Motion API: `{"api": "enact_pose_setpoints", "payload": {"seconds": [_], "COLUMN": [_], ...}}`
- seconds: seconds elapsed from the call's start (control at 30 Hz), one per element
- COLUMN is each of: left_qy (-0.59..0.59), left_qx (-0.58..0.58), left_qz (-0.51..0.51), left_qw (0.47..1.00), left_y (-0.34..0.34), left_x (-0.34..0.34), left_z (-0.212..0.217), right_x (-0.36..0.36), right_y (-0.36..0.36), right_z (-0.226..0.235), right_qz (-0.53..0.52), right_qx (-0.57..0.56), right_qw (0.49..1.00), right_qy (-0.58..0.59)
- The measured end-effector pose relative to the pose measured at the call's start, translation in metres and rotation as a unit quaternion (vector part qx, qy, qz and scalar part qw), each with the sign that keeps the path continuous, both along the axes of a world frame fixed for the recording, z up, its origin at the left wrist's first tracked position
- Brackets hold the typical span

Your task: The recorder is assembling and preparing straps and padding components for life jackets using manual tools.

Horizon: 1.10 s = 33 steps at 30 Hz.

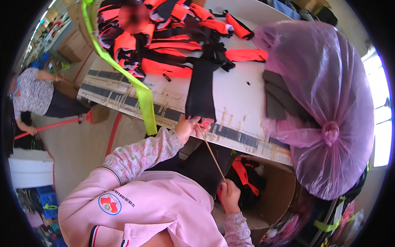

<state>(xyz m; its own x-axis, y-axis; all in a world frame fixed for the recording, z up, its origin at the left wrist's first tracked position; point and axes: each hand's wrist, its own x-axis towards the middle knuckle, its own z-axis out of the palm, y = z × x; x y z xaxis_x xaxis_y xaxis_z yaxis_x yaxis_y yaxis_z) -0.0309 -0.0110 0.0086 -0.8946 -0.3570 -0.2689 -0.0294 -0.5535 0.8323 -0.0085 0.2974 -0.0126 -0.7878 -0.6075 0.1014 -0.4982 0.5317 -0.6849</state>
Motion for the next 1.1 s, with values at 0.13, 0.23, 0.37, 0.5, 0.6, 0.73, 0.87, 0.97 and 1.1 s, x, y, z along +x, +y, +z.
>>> {"api": "enact_pose_setpoints", "payload": {"seconds": [0.13, 0.23, 0.37, 0.5, 0.6, 0.73, 0.87, 0.97, 1.1], "left_qy": [-0.035, -0.078, -0.075, -0.081, -0.126, -0.018, 0.022, -0.044, -0.097], "left_qx": [0.034, 0.059, 0.039, -0.023, -0.029, -0.04, -0.028, -0.021, -0.004], "left_qz": [-0.068, -0.082, -0.095, -0.126, -0.151, -0.122, -0.09, -0.113, -0.14], "left_qw": [0.996, 0.992, 0.992, 0.988, 0.98, 0.992, 0.995, 0.992, 0.985], "left_y": [0.002, 0.018, 0.018, 0.017, 0.028, 0.036, 0.038, 0.036, 0.022], "left_x": [0.006, 0.017, 0.021, 0.025, 0.024, 0.02, 0.021, 0.021, 0.02], "left_z": [-0.02, -0.026, -0.028, -0.038, -0.029, -0.038, -0.037, -0.033, -0.016], "right_x": [-0.029, -0.087, -0.157, -0.225, -0.257, -0.29, -0.289, -0.254, -0.157], "right_y": [0.013, -0.002, -0.032, -0.068, -0.081, -0.068, -0.071, -0.055, -0.069], "right_z": [0.002, 0.015, 0.033, 0.048, 0.061, 0.036, 0.04, 0.069, 0.15], "right_qz": [-0.129, -0.157, -0.095, -0.082, -0.053, -0.075, -0.042, -0.009, -0.027], "right_qx": [-0.051, -0.008, 0.119, 0.15, 0.189, 0.369, 0.376, 0.194, -0.034], "right_qw": [0.989, 0.98, 0.954, 0.921, 0.892, 0.845, 0.858, 0.917, 0.976], "right_qy": [0.046, 0.126, 0.259, 0.351, 0.407, 0.38, 0.348, 0.349, 0.211]}}
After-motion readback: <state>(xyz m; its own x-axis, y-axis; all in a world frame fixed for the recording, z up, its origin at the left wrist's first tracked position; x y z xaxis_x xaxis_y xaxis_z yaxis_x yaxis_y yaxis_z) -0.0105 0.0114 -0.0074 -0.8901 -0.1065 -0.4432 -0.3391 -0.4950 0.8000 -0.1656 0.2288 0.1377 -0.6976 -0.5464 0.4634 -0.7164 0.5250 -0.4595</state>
